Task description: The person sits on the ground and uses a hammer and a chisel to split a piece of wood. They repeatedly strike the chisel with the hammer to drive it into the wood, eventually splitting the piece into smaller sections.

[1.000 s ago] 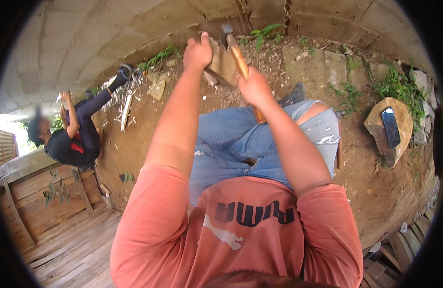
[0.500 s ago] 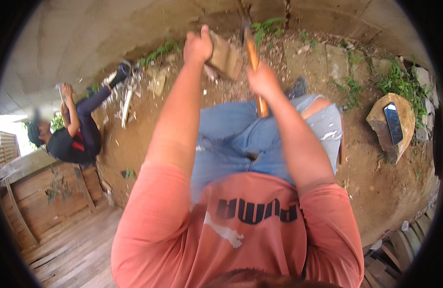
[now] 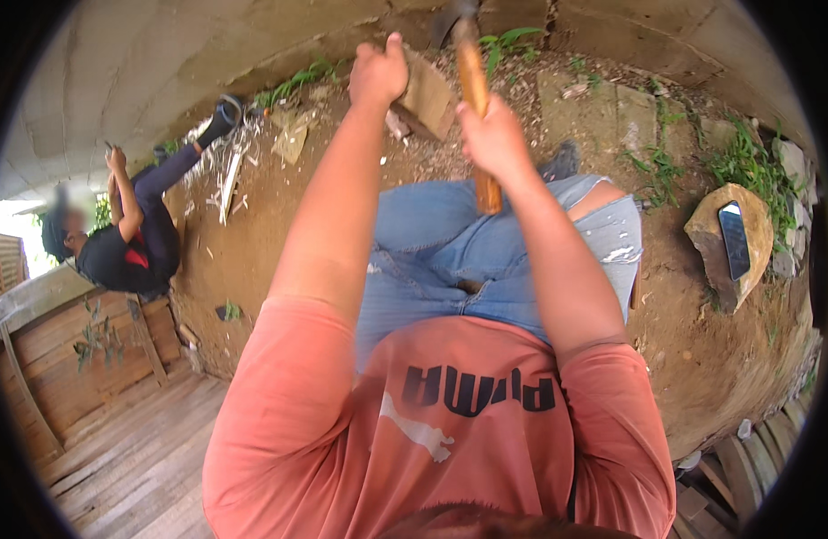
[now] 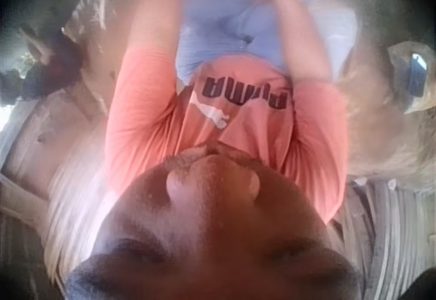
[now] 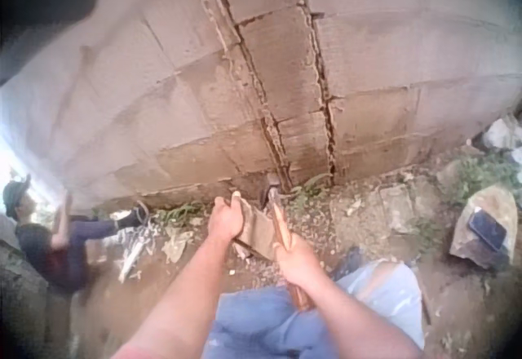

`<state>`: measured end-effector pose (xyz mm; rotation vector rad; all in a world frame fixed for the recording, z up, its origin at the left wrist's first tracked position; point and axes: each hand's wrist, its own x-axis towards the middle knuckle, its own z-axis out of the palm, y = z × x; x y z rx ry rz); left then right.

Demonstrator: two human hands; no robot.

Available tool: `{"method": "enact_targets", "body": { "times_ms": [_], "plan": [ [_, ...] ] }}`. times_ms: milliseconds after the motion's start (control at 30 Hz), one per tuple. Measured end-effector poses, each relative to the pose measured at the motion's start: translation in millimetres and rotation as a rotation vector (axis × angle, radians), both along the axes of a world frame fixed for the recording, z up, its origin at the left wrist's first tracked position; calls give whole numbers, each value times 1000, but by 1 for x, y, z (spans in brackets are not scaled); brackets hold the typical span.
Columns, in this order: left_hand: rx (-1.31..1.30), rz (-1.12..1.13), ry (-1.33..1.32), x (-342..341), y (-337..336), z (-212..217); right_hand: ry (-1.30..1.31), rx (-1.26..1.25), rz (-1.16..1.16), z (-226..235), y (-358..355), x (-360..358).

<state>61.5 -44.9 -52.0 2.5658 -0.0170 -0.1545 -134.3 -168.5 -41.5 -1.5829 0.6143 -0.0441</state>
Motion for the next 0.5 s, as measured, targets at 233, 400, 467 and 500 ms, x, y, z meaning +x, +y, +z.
{"method": "enact_targets", "body": {
  "times_ms": [233,400,467,500],
  "plan": [
    [18,-11,-20,-4,-8,9,87,-104,87,-47,-2,1],
    [23,-3,-12,-7,-8,17,-32,-233,25,-52,0,6],
    [18,6,-5,-5,-5,14,-127,-67,-43,-19,1,2],
    [9,8,-4,-3,-3,8,-210,0,-85,2,-3,1]
  ]
}}
